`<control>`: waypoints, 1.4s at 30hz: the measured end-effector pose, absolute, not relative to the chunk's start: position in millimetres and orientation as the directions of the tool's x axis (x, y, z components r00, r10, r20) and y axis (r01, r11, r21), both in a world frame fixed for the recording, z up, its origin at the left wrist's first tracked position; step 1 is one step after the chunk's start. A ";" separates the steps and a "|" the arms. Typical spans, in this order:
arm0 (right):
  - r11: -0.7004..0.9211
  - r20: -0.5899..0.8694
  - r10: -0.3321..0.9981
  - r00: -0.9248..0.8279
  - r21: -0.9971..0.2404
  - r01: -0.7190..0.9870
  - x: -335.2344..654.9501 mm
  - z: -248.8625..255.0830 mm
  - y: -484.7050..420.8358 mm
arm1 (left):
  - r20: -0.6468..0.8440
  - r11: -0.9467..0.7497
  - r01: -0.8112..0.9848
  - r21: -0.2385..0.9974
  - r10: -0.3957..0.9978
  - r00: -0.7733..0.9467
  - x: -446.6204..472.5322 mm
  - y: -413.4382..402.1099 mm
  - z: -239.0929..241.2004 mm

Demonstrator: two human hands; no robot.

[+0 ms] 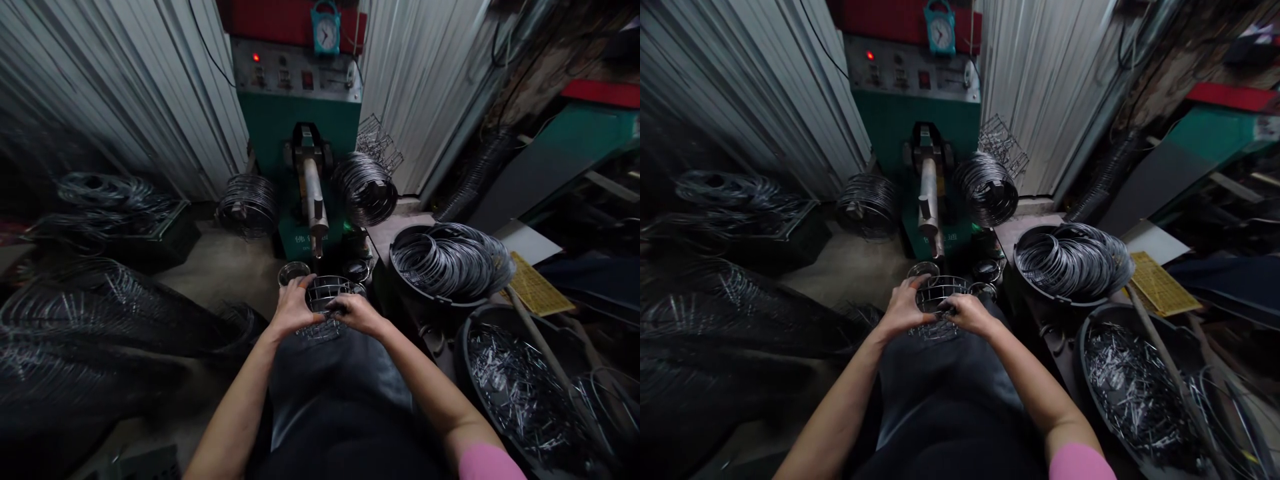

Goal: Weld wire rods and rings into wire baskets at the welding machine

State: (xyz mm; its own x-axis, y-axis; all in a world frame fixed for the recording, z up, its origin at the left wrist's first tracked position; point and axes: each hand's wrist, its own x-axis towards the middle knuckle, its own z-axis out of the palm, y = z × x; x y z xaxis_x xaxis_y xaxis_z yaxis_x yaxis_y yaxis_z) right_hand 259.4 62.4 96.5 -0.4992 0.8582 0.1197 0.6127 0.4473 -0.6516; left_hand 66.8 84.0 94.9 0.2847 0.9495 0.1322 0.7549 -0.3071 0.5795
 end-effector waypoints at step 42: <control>0.484 0.240 0.873 -0.425 -0.530 0.696 239.7 98.8 134.0 | 0.159 -0.270 0.715 0.645 0.962 0.221 55.2 158.5 97.6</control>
State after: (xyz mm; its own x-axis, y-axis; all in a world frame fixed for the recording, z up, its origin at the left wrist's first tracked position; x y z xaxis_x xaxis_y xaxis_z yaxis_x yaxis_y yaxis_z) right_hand 239.7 134.0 98.8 -0.4248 0.8729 0.2399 0.6963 0.4844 -0.5296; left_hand 55.2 158.5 97.6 0.2208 0.9623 0.1589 0.7148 -0.2705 0.6449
